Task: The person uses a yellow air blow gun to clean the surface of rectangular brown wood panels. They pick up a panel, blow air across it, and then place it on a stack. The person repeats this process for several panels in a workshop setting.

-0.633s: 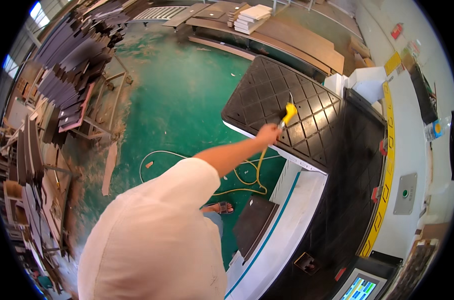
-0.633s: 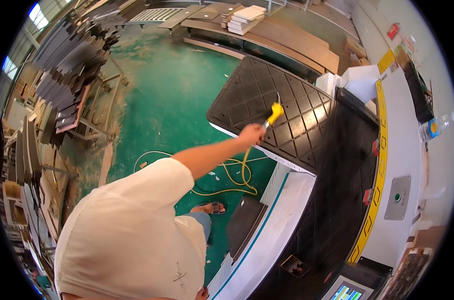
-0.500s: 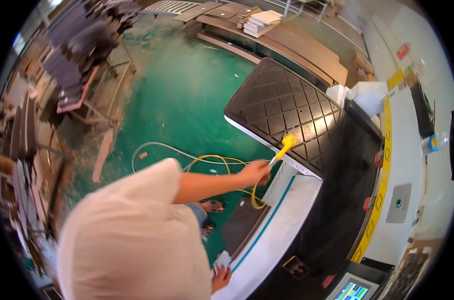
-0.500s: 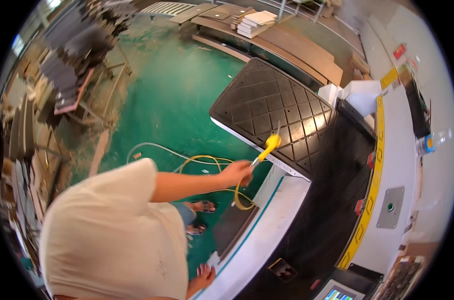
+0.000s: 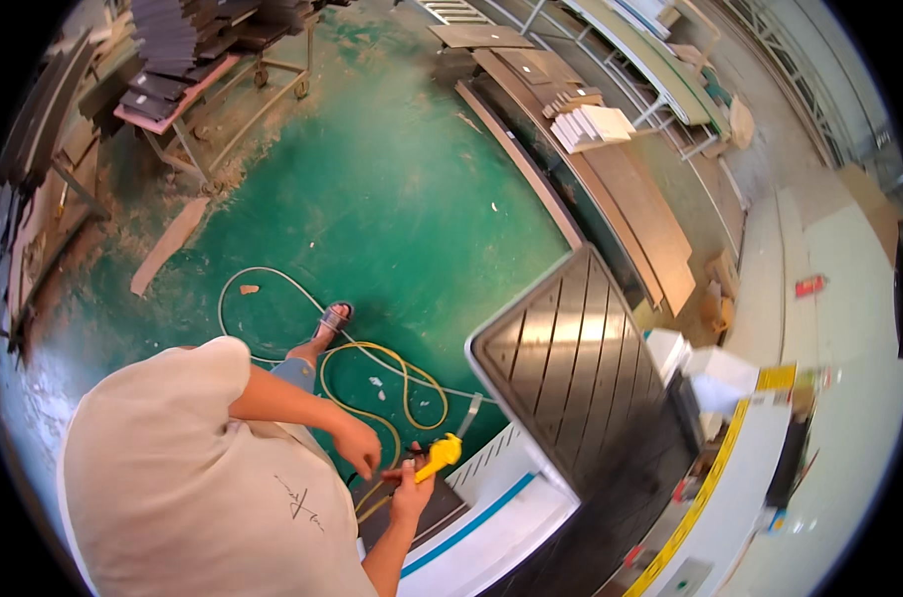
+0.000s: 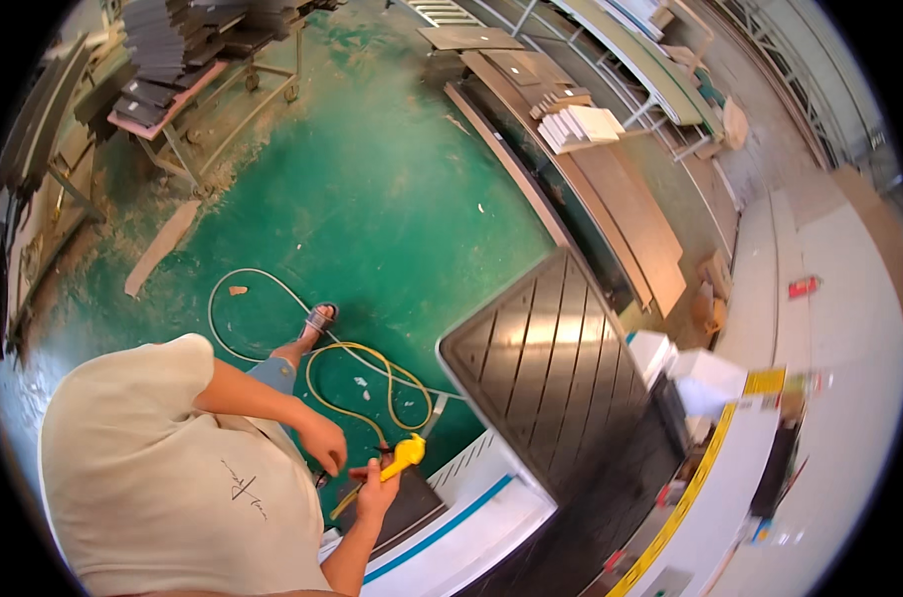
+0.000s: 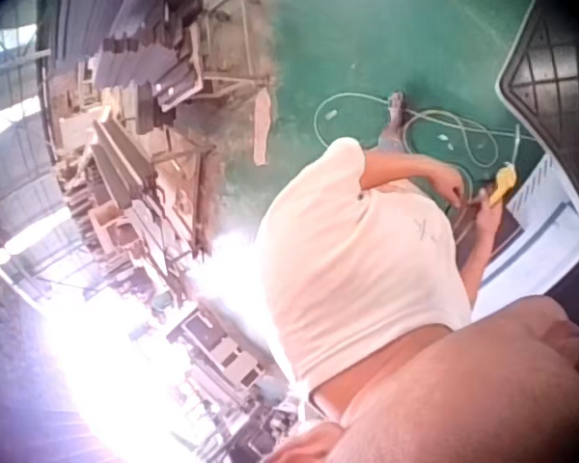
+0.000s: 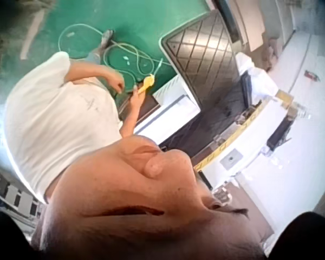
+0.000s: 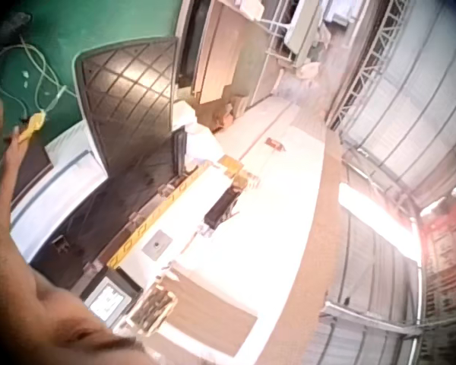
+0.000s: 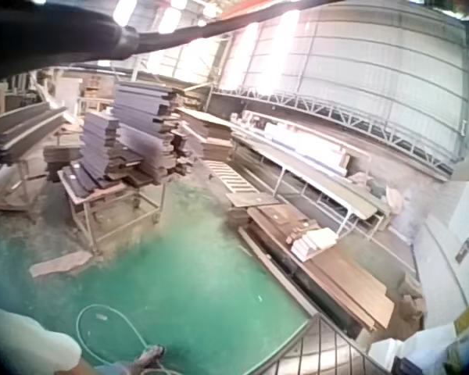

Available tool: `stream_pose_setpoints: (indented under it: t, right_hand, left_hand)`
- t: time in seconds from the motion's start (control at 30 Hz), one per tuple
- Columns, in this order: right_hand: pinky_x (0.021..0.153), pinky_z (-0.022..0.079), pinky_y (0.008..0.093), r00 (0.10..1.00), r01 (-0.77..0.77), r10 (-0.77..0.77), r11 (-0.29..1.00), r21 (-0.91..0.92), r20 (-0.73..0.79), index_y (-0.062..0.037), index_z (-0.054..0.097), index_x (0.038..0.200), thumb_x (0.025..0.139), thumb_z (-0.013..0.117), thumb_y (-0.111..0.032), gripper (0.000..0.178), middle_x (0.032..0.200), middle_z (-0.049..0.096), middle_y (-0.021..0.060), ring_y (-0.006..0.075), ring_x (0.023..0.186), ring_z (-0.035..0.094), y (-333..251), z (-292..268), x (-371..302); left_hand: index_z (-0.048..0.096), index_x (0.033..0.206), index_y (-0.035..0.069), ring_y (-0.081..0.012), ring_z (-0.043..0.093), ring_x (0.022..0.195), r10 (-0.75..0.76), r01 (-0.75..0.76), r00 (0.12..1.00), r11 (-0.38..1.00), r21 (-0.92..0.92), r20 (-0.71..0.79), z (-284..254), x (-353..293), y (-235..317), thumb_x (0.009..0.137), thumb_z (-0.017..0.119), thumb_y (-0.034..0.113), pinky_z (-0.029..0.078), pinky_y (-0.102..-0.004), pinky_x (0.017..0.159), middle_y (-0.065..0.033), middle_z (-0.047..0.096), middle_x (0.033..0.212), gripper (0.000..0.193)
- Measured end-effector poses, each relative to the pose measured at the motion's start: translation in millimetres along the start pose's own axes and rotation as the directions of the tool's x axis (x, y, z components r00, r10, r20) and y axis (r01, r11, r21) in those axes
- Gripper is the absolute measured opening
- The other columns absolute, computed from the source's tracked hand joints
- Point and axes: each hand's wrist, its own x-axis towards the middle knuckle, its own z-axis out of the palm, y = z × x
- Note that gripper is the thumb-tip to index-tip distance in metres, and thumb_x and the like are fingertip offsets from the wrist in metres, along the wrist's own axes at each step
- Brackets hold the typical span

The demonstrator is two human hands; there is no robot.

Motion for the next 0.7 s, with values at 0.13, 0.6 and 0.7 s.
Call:
stream_pose_setpoints:
  t: [0.13, 0.6, 0.7]
  right_hand:
    - [0.052, 0.055, 0.0302, 0.99, -0.1, 0.129, 0.915, -0.392, 0.049, -0.0033, 0.048, 0.141, 0.1, 0.06, -0.007, 0.043, 0.116, 0.066, 0.0134, 0.0178, 0.062, 0.067, -31.4, 49.3, 104.6]
    - [0.04, 0.039, 0.0285, 0.973, -0.219, 0.195, 0.946, -0.238, -0.122, -0.0035, 0.057, 0.132, 0.105, 0.06, -0.02, 0.031, 0.073, 0.056, 0.002, 0.0109, 0.044, 0.045, -219.7, 276.5, 534.6]
    - [0.039, 0.038, 0.0282, 0.99, -0.132, 0.122, 0.975, -0.181, -0.065, -0.0045, 0.058, 0.129, 0.106, 0.059, -0.021, 0.029, 0.07, 0.054, 0.0012, 0.0105, 0.043, 0.044, -267.1, 337.7, 669.3]
  left_hand:
    - [0.074, 0.118, 0.01, -0.0367, 0.072, 0.098, -0.354, 0.359, 0.798, 0.929, -0.088, -0.488, -90.8, -107.5, -133.1, 0.094, 0.064, 0.047, 0.055, -0.0481, 0.085, -0.0164, 0.075, 0.106, 0.045]
    - [0.07, 0.12, 0.001, -0.0189, 0.072, 0.091, -0.791, -0.142, 0.186, 0.566, -0.812, -0.583, -607.5, -292.7, -343.5, 0.096, 0.068, 0.024, 0.057, -0.037, 0.083, -0.0096, 0.076, 0.107, 0.033]
    - [0.068, 0.123, 0.0, -0.0188, 0.072, 0.091, -0.75, -0.121, 0.27, 0.595, -0.794, -0.604, -736.6, -271.9, -354.3, 0.097, 0.067, 0.023, 0.057, -0.0365, 0.084, -0.0104, 0.075, 0.108, 0.035]
